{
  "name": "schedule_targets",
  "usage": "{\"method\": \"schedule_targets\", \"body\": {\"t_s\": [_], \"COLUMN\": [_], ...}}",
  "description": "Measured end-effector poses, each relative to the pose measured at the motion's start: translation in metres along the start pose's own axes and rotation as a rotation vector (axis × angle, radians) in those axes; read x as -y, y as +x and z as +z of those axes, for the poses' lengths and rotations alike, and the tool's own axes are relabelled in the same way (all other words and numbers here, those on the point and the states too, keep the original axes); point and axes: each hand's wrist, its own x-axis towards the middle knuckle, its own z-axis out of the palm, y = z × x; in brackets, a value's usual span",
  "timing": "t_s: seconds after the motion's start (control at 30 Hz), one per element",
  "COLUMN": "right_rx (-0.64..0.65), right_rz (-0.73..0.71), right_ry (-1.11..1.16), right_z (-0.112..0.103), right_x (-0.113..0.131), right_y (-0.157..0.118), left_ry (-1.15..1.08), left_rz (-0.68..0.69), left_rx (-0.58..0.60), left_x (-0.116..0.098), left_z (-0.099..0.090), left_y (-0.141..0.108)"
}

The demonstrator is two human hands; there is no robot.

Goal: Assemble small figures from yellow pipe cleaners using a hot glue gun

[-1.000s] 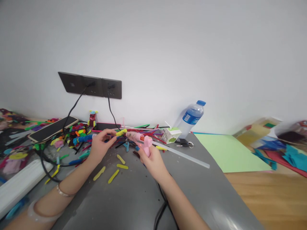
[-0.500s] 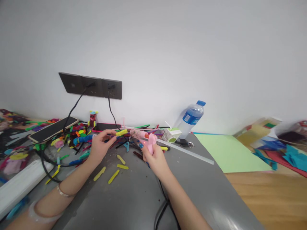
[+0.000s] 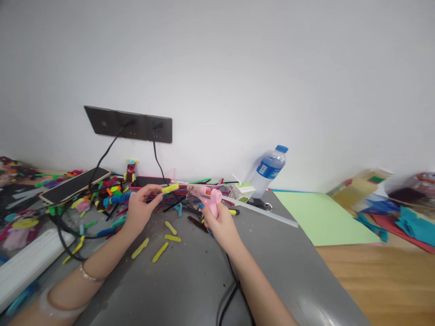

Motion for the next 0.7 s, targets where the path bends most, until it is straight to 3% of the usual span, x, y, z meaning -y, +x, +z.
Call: {"method": "schedule_targets", "body": {"t_s": [0.17,0.3,0.47,0.57,0.7], "right_rx": [-0.027,-0.133,-0.372,-0.385,-0.266], "right_rz": [-0.034,-0.017,0.265,0.421,0.512], "right_ry": [0.23,0.403,0.498,0.542,0.521], "right_z": [-0.015,-0.051,-0.121,-0.152,-0.167], "right_x": [0.001,-0.001,-0.044,-0.072,-0.078], "right_y": [0.005,-0.015,-0.072,-0.105,-0.127], "left_ry": [-0.058,-0.075,-0.115,-0.13,-0.118], "left_rz": [-0.009,-0.022,-0.033,-0.041,-0.054], "left_rx": [0.01,0.009,0.03,0.043,0.054], "left_x": [0.004,0.004,0.001,-0.001,-0.001], "left_z": [0.001,0.002,0.005,0.007,0.008], "left_y": [0.0,0.0,0.0,-0.001,-0.002]}}
